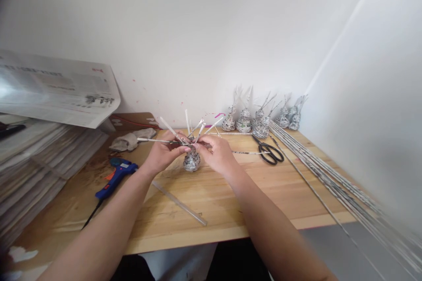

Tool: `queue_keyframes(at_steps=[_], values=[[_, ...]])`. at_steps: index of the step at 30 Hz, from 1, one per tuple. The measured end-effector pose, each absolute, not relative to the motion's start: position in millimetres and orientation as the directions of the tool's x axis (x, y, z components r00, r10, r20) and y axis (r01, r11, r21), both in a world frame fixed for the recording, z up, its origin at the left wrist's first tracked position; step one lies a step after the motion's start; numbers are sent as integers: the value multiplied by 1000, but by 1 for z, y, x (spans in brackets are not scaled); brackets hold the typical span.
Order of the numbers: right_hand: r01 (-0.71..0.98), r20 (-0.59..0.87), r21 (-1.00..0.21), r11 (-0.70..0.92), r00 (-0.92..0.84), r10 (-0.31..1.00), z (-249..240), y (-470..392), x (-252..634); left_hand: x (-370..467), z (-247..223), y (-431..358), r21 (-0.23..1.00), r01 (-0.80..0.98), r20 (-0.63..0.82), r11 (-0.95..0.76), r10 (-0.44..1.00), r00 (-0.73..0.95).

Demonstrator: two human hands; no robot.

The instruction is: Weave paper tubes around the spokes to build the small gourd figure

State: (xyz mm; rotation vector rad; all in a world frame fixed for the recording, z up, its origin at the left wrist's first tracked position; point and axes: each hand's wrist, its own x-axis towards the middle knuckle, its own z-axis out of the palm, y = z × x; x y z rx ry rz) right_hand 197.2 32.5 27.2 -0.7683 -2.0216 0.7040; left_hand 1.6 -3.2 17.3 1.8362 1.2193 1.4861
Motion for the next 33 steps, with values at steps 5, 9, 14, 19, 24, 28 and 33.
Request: queue_keyframes(at_steps=[5, 9, 14, 19, 24, 28, 33], values=[[241, 498, -733, 636, -447, 743, 27, 31, 196, 2, 15, -2, 905, 189, 401, -382, 913, -76], [248, 498, -733, 634, -439, 748, 28, 31, 196, 1, 10, 0, 910, 170, 398, -378, 912, -102], [252, 480, -744, 618, -442, 758, 28, 31, 196, 2, 6, 2, 914, 140, 393, -380, 915, -86], [228, 472, -768, 598, -430, 770, 23, 35, 195, 10, 10, -1, 947, -8, 320, -321, 946, -56], [222, 473, -784, 580, -392, 789, 23, 35, 194, 16, 11, -2, 954, -51, 289, -294, 953, -87], [165, 450, -823, 544, -397, 800, 24, 37, 193, 17, 11, -1, 954, -48, 285, -295, 948, -144], [116, 412, -860, 497, -417, 810, 22, 38, 194, 20, 13, -2, 951, -103, 274, -293, 947, -166]])
